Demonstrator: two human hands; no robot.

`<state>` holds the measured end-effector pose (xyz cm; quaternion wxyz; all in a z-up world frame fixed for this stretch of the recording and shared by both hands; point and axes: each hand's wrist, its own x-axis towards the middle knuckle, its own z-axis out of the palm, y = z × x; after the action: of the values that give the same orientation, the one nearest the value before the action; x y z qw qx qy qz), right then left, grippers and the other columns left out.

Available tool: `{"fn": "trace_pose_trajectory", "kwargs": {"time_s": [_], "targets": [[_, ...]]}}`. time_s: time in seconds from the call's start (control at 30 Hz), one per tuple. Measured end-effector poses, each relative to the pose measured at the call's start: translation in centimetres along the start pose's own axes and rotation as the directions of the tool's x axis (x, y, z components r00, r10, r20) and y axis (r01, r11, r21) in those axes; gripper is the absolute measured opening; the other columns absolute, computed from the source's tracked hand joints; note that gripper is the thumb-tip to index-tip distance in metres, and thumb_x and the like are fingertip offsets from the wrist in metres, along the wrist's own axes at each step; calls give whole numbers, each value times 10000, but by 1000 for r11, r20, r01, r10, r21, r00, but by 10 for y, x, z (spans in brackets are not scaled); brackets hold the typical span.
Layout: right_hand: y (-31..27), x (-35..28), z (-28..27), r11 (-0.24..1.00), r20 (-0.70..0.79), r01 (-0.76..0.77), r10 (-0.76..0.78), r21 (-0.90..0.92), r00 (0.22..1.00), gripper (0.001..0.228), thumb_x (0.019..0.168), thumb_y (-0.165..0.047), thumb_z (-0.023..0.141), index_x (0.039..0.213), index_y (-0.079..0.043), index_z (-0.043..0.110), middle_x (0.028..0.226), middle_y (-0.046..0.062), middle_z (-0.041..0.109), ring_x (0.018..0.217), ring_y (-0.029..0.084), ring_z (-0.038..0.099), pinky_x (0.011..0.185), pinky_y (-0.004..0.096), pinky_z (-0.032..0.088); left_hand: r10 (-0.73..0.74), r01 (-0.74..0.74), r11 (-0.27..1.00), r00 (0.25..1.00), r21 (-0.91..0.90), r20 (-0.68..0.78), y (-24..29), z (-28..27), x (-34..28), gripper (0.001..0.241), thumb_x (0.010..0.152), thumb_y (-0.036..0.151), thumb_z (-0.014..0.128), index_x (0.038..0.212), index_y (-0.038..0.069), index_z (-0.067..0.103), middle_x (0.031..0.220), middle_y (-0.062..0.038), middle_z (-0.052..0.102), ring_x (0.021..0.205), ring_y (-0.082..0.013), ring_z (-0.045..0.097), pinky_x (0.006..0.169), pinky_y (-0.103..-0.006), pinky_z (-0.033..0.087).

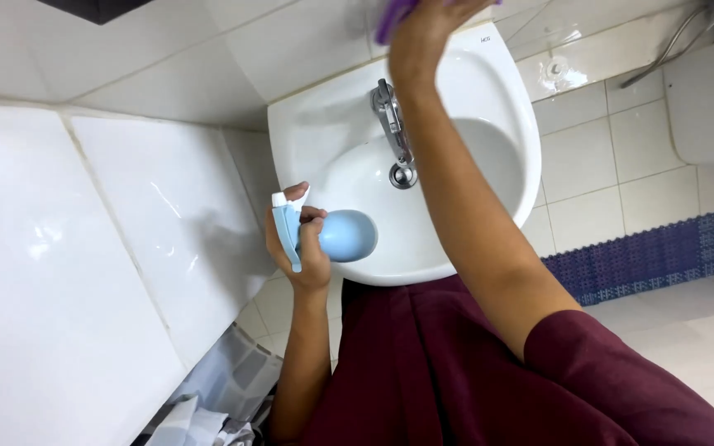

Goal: Wiping and cleaning the bathroom wall tiles with a cloth and spray.

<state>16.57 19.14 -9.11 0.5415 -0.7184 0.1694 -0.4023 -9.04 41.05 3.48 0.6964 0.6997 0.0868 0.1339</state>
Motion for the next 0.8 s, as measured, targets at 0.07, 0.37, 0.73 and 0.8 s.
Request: {"fn": "trace_pose_trajectory", "kwargs": {"time_s": [0.07, 0.37, 0.73, 0.8], "targets": [[-34, -15, 8, 998, -17, 59, -58, 2, 998, 502, 1119, -524, 343, 1269, -46, 370, 1417, 219, 325, 1519, 355, 158, 1310, 439, 10, 11, -11, 999, 1000, 52, 13, 1, 6, 3, 402, 798, -29, 501, 1187, -67, 594, 1242, -210, 662, 751, -191, 661, 733, -308, 572], [-46, -19, 17, 988, -185, -52, 78, 145, 980, 823, 1133, -542, 332, 1660, -78, -96, 1734, 168, -117, 1640, 333, -110, 1360, 517, -64, 4, -6, 997, 1000, 75, 27, -2, 42, 1, 378, 797, -32, 500, 1162, -60, 592, 1226, -213, 667, 752, -180, 667, 741, -313, 585], [102, 47, 8, 990, -331, -26, 72, 141, 941, 584, 1248, -520, 251, 1614, -69, 189, 1638, 226, 163, 1588, 365, 146, 1377, 499, 121, 1, 1, 994, 1000, 107, -15, 0, 46, -10, 380, 784, -47, 500, 1154, -61, 587, 1216, -214, 667, 744, -186, 672, 712, -308, 581], [19, 6, 14, 997, -318, -9, 31, 70, 948, 669, 1170, -478, 292, 1667, -100, 52, 1731, 193, -44, 1609, 347, -1, 1367, 521, 80, 4, -1, 994, 1000, 113, -29, 0, 50, -7, 383, 779, -46, 499, 1152, -60, 588, 1212, -211, 668, 739, -187, 678, 705, -306, 584]]}}
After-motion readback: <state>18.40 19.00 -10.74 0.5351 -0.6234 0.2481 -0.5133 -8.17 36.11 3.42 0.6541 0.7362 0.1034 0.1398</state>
